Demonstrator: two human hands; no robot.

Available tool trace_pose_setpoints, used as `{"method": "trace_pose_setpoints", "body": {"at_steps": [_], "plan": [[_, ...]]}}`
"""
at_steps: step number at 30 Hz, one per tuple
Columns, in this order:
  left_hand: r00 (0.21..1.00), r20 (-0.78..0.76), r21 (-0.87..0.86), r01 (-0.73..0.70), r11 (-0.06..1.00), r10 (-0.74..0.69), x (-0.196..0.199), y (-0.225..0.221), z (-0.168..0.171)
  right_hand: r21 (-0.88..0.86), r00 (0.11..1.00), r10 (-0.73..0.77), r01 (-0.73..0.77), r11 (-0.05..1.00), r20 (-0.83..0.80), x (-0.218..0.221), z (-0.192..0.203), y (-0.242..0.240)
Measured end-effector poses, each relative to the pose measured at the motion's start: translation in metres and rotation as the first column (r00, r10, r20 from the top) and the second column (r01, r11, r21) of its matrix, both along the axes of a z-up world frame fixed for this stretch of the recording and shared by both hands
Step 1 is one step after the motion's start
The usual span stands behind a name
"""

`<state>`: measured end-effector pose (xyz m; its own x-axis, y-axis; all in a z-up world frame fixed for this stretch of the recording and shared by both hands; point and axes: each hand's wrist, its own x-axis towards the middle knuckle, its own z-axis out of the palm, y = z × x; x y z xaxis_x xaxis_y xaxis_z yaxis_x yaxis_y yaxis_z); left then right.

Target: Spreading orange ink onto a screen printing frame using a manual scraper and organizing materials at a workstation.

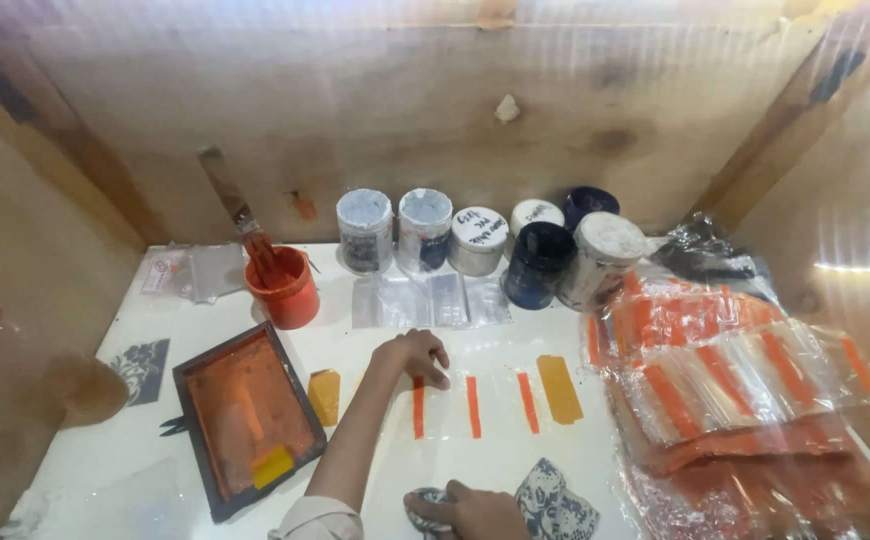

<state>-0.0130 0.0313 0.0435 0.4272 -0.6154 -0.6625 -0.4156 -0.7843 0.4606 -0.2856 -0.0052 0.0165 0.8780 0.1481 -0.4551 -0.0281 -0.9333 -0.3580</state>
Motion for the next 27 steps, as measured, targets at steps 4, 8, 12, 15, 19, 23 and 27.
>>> {"method": "trace_pose_setpoints", "body": {"at_steps": [4,8,12,15,19,23,27], "plan": [[1.0,0.015,-0.082,0.021,0.996,-0.02,0.009,0.009,-0.026,0.02,0.999,0.043,-0.043,0.999,0.026,0.0,0.021,0.002],[0.994,0.105,-0.173,-0.003,0.985,0.022,0.011,0.037,-0.028,0.165,0.989,0.061,-0.083,0.983,0.136,0.001,0.041,-0.017],[0.984,0.132,-0.128,-0.105,0.986,0.122,0.011,0.08,-0.001,0.223,0.829,-0.218,0.116,0.968,0.515,0.008,0.037,-0.062],[0.948,0.174,-0.019,-0.267,0.963,0.266,0.011,0.103,0.013,0.183,0.736,-0.554,0.528,0.829,0.388,0.028,0.053,-0.099],[0.946,0.157,-0.071,-0.274,0.959,0.282,0.034,0.119,-0.032,0.13,0.701,-0.662,0.654,0.745,0.265,0.057,0.024,-0.144],[0.93,0.316,-0.099,-0.166,0.981,0.189,0.039,0.119,-0.049,0.054,0.684,-0.626,0.658,0.751,0.374,0.077,-0.008,-0.167],[0.918,0.349,-0.066,-0.176,0.982,0.188,0.039,0.119,-0.051,0.072,0.654,-0.645,0.678,0.732,0.396,0.087,-0.037,-0.177]]}}
